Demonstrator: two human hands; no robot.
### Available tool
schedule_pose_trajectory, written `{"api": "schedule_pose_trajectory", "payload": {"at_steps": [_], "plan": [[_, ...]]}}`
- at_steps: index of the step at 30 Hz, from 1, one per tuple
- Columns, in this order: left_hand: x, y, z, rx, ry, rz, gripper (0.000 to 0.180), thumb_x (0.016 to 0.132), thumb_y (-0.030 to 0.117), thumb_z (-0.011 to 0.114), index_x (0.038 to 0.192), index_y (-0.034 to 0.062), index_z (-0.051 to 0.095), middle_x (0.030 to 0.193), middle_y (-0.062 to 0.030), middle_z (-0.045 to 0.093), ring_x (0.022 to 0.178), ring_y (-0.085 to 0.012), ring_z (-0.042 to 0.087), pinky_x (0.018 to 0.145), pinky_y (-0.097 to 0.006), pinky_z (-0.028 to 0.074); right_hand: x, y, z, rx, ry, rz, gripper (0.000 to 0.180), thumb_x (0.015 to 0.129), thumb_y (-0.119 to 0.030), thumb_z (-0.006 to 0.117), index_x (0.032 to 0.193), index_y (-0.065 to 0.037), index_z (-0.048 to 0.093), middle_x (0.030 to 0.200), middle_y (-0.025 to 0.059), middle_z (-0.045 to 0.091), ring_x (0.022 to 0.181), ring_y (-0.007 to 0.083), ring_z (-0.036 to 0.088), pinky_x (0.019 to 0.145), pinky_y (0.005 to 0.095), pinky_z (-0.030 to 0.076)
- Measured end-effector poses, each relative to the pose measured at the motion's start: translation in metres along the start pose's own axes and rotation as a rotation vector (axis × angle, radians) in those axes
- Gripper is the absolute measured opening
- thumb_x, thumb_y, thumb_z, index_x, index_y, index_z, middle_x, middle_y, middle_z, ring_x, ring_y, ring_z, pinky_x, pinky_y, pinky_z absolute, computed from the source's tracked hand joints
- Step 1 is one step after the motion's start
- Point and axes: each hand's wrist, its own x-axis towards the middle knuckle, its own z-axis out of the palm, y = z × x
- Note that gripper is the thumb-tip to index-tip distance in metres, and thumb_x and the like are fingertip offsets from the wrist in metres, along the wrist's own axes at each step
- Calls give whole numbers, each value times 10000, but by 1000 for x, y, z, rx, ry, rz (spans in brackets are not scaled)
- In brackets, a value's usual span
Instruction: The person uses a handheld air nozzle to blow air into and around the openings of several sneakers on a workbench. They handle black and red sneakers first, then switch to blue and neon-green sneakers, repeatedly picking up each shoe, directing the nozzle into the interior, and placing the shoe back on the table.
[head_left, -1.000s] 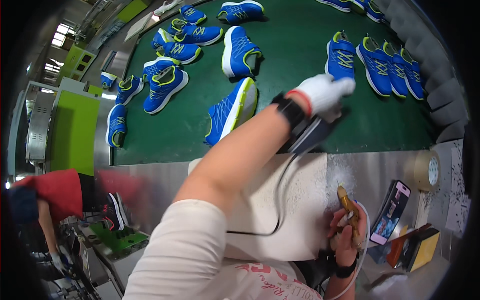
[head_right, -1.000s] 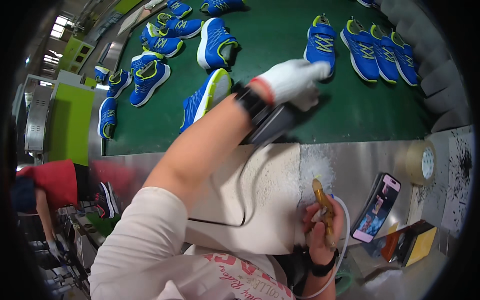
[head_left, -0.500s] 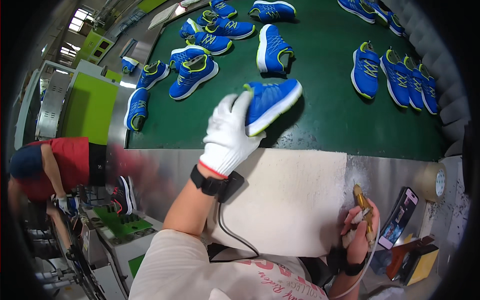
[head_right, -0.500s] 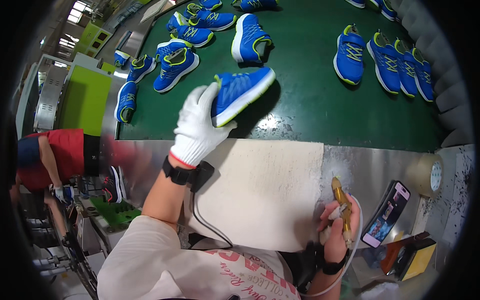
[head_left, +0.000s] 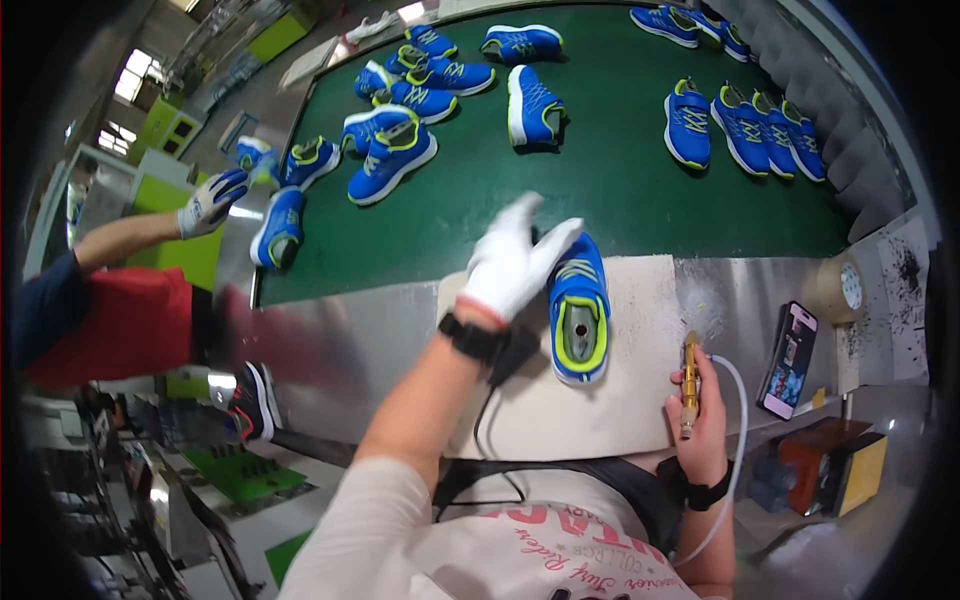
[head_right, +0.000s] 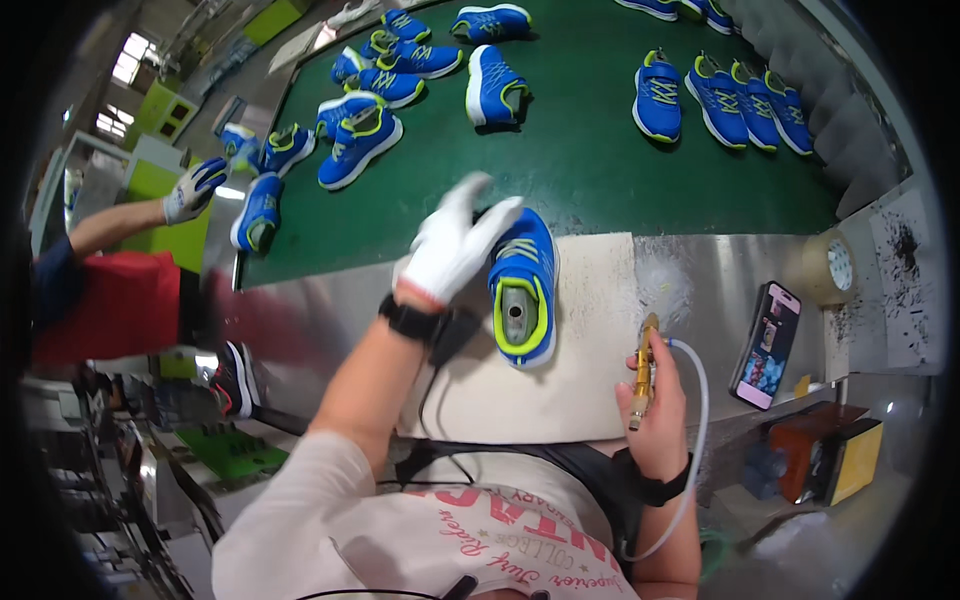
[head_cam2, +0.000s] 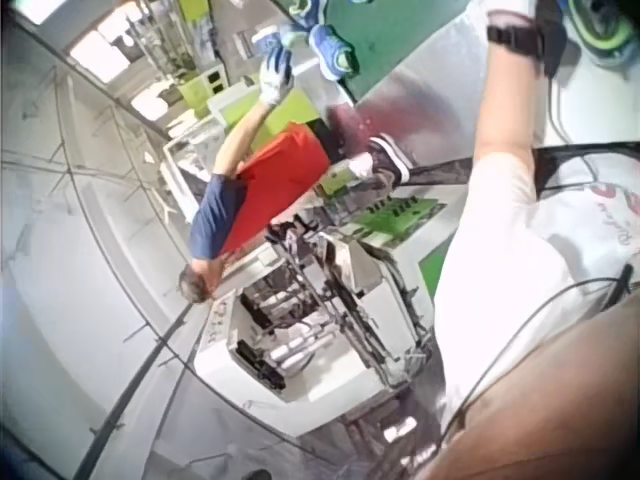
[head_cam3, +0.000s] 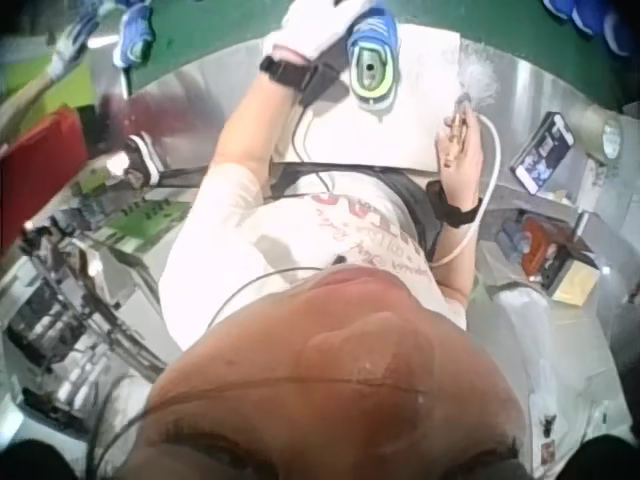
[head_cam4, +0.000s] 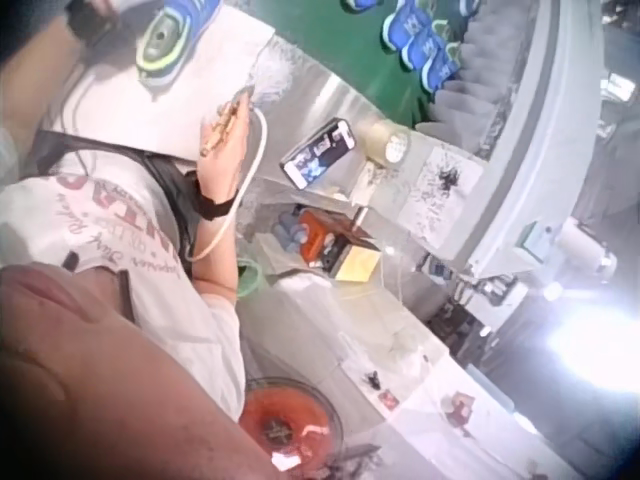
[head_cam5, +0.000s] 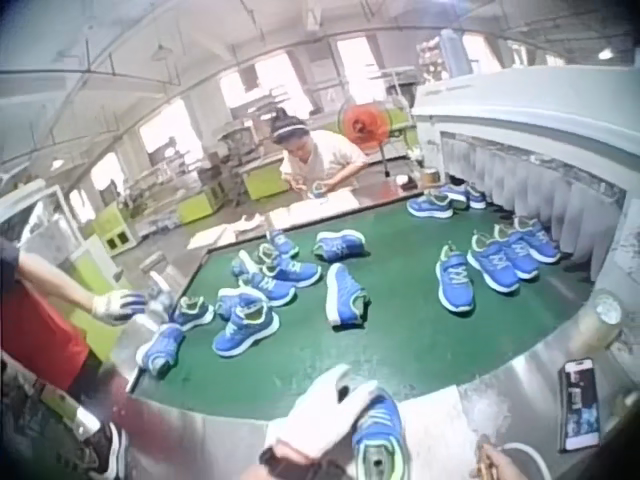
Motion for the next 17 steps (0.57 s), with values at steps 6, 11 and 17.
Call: {"api": "schedule_pose_trajectory", "payload": {"at_steps": [6,11,17], "plan": [[-28,22,-16,-609,-255,52,479,708,156,809,1084,45,533,1029,-111,606,999,-201,591,859,-340,503,-37,-23,-3,283,71,-41,552,924,-220,549,1376,12,336,996,116,563,959,226,572,872,327,444],[-68,14,-37,-892,-407,320,537,631,73,861,1087,25,579,1049,-89,613,984,-181,593,878,-334,484,-27,-73,16,863,-169,-193,823,770,-585,596,1318,-29,334,931,179,590,828,241,617,757,340,489],[-42,4,-31,-914,-614,452,543,626,88,869,1097,15,607,1090,-110,615,988,-192,598,872,-336,486,-2,-57,25,901,-253,-277,868,702,-591,641,1316,-66,323,960,201,598,817,238,617,741,350,488]]}}
